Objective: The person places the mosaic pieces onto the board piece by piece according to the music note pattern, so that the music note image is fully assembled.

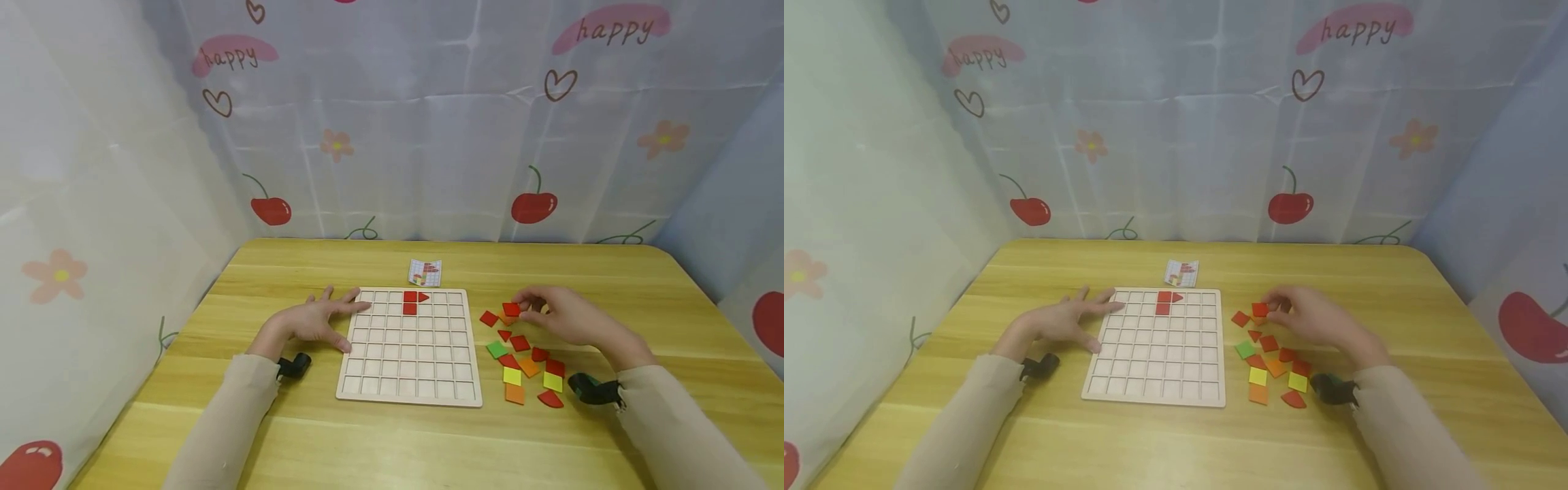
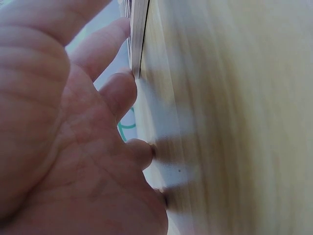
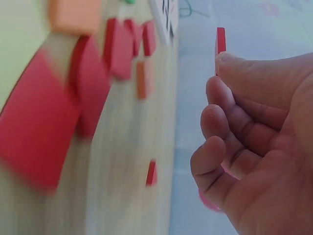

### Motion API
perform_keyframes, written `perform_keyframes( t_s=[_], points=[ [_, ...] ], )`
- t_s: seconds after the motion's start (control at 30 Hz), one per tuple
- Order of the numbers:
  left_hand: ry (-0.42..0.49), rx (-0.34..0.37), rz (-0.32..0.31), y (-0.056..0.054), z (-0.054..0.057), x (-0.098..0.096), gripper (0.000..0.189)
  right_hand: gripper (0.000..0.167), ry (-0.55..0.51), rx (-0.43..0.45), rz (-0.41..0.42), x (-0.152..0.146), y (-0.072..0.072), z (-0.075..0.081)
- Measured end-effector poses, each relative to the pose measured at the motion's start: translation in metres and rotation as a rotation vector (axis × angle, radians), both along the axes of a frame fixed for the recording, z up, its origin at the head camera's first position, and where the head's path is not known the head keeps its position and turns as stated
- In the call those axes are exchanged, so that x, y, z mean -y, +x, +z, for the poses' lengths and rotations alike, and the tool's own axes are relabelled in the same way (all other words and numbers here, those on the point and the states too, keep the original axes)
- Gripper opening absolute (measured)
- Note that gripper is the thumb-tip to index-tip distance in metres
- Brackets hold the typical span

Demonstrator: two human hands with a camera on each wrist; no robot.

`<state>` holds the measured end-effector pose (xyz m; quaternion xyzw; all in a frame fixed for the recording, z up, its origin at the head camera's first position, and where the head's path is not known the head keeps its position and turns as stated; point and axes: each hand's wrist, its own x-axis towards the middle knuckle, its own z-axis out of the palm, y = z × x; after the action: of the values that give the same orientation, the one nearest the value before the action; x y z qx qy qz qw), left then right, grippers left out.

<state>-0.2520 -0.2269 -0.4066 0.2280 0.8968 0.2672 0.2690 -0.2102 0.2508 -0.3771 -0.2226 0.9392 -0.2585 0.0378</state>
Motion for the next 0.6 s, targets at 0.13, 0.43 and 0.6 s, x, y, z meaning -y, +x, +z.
perform_keyframes(
  t_s=[0.13,0.43,0.6],
  points=[
    [0.004,-0.007,-0.013,-0.001,0.000,-0.001,0.088,0.019,-0.017,0.015,0.025,0.017,-0.008,0.004],
    [0.011,-0.011,-0.022,-0.002,0.000,0.000,0.089,0.022,-0.031,0.081,0.017,0.055,-0.030,0.006],
    [0.007,-0.006,-0.011,-0.001,-0.001,0.001,0.089,0.024,-0.034,0.138,-0.008,0.079,-0.037,0.005]
  ],
)
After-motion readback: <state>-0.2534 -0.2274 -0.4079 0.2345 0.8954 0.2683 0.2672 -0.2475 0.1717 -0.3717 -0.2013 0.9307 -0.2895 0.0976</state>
